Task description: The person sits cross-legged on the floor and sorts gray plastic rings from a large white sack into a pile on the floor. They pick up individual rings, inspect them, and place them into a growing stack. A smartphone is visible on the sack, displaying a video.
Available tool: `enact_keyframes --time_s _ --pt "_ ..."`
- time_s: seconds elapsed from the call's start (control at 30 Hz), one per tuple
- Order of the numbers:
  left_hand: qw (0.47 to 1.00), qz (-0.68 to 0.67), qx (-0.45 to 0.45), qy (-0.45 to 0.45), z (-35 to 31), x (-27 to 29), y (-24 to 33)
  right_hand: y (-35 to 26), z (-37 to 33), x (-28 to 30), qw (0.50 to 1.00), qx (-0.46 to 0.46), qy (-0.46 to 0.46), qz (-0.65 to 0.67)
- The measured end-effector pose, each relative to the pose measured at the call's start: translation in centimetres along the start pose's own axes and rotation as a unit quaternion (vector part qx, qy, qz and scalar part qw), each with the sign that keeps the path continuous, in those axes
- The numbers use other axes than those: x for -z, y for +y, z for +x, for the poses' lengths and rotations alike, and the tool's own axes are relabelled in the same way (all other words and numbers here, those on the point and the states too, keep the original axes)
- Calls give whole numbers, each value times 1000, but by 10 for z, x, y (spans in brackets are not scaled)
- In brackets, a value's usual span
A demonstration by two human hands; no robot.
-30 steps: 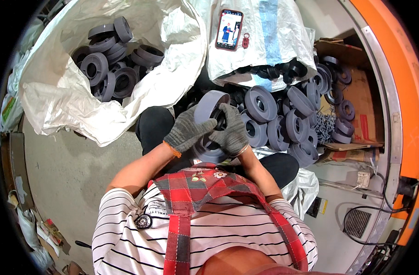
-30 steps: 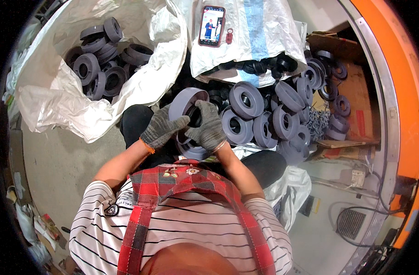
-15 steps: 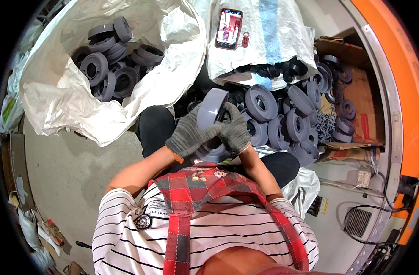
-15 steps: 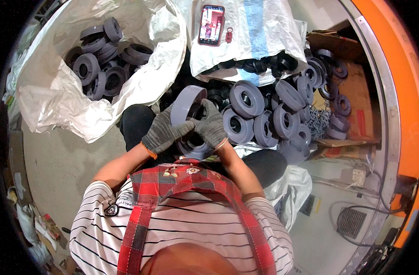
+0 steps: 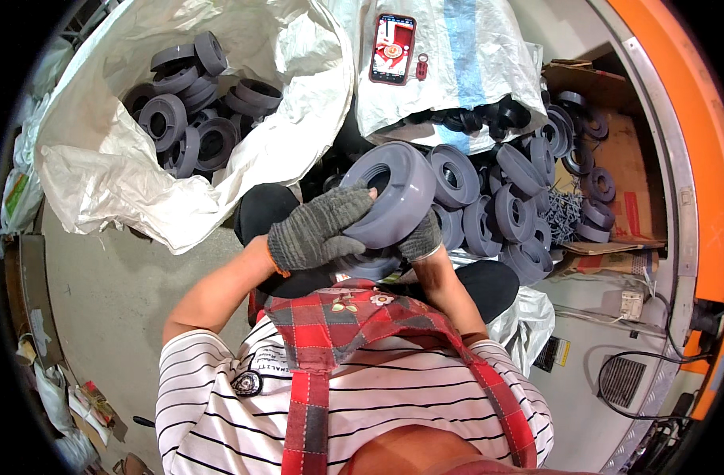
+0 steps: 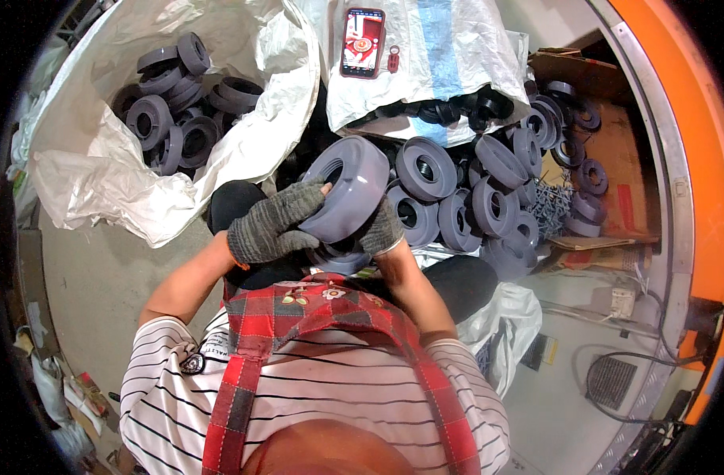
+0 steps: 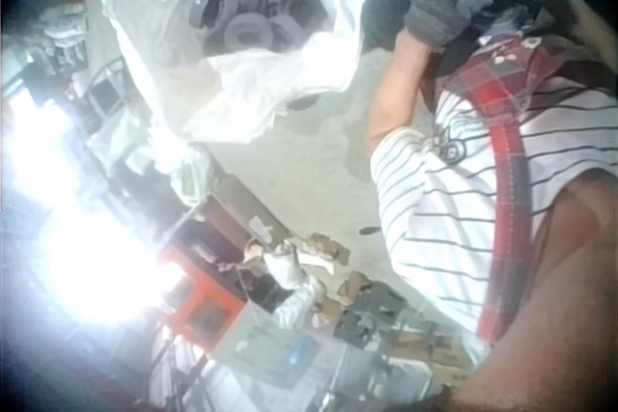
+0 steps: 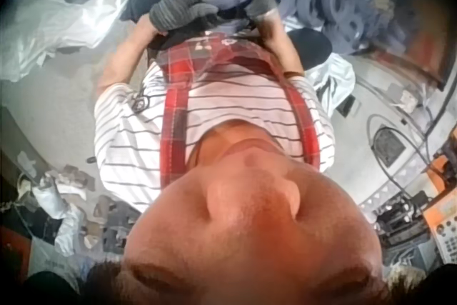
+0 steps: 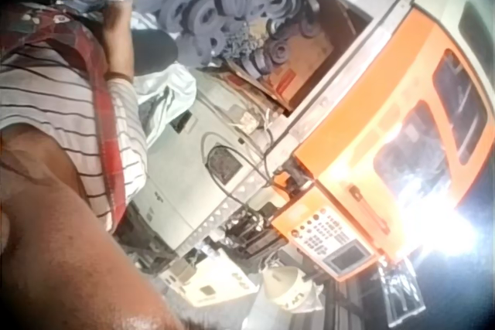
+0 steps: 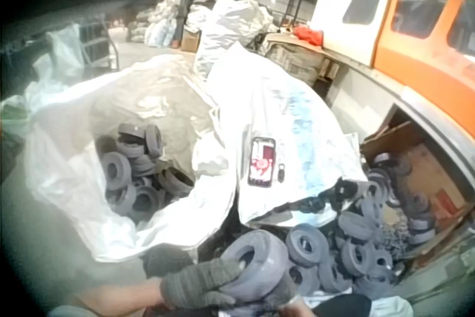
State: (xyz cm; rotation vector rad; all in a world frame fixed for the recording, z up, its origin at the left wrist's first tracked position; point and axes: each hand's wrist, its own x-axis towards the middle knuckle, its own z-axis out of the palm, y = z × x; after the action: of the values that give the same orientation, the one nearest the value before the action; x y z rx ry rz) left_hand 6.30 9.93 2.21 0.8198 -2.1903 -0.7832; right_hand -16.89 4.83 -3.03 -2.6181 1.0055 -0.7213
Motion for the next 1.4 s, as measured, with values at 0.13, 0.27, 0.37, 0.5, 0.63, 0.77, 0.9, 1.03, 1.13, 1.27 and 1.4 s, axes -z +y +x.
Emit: enact_keyframes --time_s 0.13,0.27,0.37,0.5,0.63,0.77,0.9,1.03,1.13,1.27,1.4 --pt "986 150 -28 -63 4 17 -15 11 -8 -10 711 -170 -25 682" --pt "998 -44 42 13 0 -1 5 6 -14 -13 934 -104 6 343" --pt "996 -2 62 59 2 -16 13 -12 1 -4 962 -126 -11 242" --pt "974 215 -57 -52 10 11 -15 20 -11 -22 840 -207 -37 500" --pt "950 -248 177 72 -6 3 0 -28 13 19 770 -337 -4 542" --pt "993 43 48 96 -1 -21 14 -22 12 6 960 -109 -10 256" --pt "979 152 -23 137 -3 6 13 -20 16 12 999 35 -9 19" --pt "873 303 102 368 6 60 -7 -11 6 3 973 -173 -125 84" --pt "888 239 115 375 3 68 -7 -18 16 -4 910 -149 -370 -111" --pt "950 56 227 207 10 25 6 36 -26 -58 945 -199 -256 -30" --pt "900 -148 291 288 4 -26 -18 17 1 -12 955 -260 -87 115"
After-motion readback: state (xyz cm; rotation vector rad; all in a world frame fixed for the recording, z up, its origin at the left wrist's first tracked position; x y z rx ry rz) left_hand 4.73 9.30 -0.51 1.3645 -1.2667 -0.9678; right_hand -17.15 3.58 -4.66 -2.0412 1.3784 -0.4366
